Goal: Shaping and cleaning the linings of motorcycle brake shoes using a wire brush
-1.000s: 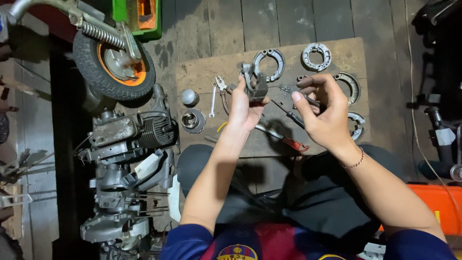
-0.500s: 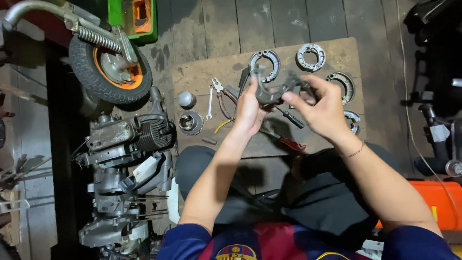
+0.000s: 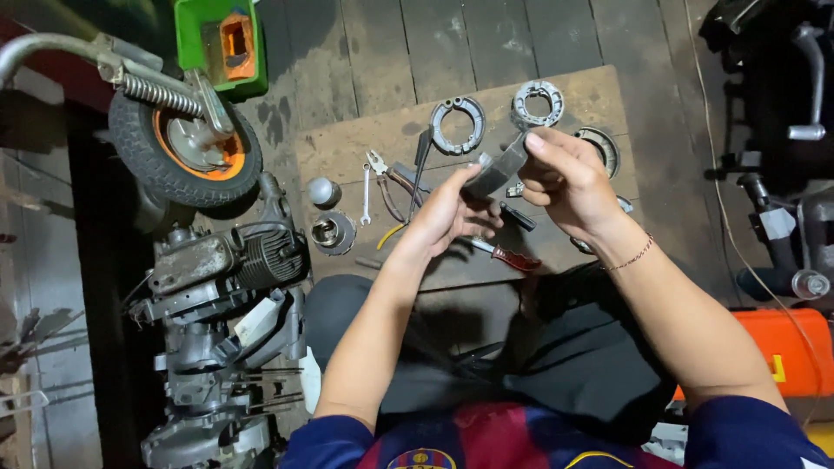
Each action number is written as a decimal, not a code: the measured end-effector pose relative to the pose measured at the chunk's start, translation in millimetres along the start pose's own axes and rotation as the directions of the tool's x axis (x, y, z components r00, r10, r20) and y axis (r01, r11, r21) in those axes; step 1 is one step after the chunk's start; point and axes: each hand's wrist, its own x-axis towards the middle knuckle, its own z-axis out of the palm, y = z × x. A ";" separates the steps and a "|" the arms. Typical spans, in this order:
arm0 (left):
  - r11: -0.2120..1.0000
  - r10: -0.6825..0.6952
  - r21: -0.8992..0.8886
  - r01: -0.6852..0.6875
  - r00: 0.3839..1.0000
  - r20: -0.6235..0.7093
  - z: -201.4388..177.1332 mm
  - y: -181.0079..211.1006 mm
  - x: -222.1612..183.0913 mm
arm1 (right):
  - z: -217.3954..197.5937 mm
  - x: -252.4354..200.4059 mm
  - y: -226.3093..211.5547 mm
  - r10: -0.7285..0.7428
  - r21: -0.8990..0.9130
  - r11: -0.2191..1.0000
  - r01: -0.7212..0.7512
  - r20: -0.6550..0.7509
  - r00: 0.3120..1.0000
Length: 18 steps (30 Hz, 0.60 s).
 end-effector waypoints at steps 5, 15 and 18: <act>0.952 0.019 0.306 -0.015 1.000 -0.011 12.9 5.3 -11.6 | -5.6 1.7 6.3 -0.006 -0.003 1.000 0.006 -0.040 0.999; 0.209 0.747 0.658 -0.723 0.552 0.369 21.3 -10.3 -18.6 | 15.6 -3.8 -11.1 0.119 -0.003 0.992 -0.124 -0.275 0.954; 0.159 0.789 0.639 -0.752 0.486 0.375 32.0 -7.7 -31.1 | 5.8 -3.3 -2.7 0.128 0.008 0.992 -0.129 -0.182 0.975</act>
